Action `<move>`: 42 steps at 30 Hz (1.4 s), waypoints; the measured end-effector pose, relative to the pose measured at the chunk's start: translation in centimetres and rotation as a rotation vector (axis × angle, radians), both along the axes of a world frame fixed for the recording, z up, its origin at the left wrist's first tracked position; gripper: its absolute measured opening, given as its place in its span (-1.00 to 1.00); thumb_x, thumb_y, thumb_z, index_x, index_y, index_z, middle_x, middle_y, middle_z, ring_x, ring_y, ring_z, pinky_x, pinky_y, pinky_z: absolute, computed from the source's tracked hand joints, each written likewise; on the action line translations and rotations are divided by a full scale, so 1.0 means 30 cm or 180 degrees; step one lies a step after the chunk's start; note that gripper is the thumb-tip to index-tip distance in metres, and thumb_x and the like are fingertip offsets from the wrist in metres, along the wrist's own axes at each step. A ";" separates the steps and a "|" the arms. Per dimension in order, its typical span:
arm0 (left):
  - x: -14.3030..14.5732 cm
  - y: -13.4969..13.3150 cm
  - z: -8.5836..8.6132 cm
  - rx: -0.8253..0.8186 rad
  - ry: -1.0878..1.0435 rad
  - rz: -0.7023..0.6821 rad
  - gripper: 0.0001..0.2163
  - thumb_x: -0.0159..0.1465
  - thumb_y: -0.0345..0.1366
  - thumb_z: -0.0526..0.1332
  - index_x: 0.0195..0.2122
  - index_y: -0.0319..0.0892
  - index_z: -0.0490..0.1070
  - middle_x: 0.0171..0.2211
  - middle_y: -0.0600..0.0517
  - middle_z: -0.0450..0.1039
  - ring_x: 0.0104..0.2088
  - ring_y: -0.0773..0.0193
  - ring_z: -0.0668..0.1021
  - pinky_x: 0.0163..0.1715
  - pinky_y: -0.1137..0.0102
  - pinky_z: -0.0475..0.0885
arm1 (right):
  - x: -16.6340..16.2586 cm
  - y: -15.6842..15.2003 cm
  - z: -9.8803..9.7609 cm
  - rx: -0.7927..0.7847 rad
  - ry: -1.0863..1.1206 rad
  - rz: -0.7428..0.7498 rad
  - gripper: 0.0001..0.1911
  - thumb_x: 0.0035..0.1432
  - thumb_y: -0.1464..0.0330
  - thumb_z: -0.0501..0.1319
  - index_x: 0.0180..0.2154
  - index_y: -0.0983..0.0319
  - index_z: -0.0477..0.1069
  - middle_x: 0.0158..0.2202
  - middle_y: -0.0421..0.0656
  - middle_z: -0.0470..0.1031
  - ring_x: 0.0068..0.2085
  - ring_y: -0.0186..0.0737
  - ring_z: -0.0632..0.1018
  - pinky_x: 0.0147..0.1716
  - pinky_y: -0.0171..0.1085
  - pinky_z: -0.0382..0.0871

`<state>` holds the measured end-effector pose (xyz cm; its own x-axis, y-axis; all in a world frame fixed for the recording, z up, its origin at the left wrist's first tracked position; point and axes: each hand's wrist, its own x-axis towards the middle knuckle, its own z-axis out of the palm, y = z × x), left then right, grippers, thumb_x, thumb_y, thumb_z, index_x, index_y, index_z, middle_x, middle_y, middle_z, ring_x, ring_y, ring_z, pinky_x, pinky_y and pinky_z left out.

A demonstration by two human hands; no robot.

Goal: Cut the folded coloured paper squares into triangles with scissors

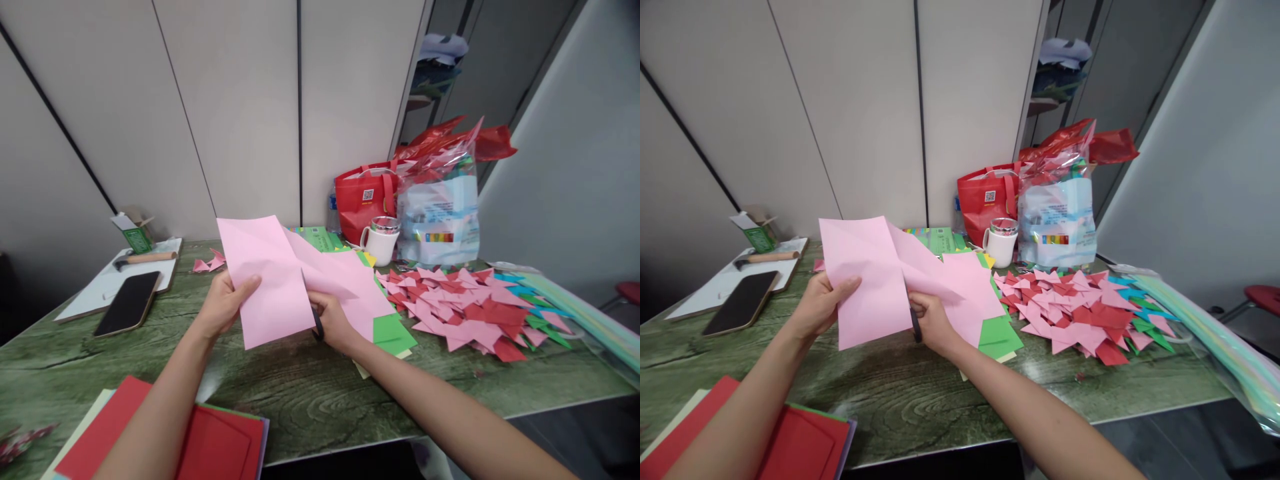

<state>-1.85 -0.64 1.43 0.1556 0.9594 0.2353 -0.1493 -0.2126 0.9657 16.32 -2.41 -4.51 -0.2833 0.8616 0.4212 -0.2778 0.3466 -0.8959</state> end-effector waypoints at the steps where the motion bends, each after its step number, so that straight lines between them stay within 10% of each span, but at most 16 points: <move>1: -0.001 0.001 -0.001 -0.0002 -0.0003 -0.0001 -0.78 -0.04 -0.29 0.31 -0.37 -0.27 0.43 -0.46 -0.02 0.52 -0.52 0.30 0.51 -0.55 0.46 0.43 | 0.000 0.000 -0.001 -0.0012 0.0009 0.0001 -0.78 -0.23 0.43 0.26 -0.39 0.31 0.42 -0.57 -0.25 0.47 -0.51 -0.30 0.46 -0.50 -0.34 0.33; 42: 0.001 -0.005 -0.010 0.0232 0.0534 0.0211 -0.72 -0.04 -0.26 0.29 -0.30 -0.25 0.41 -0.34 -0.09 0.51 -0.40 0.15 0.53 -0.42 0.34 0.45 | -0.013 -0.015 0.009 -0.0010 0.0212 0.0097 -0.69 -0.20 0.42 0.29 -0.29 0.27 0.43 -0.35 -0.16 0.51 -0.24 -0.17 0.49 -0.34 -0.28 0.38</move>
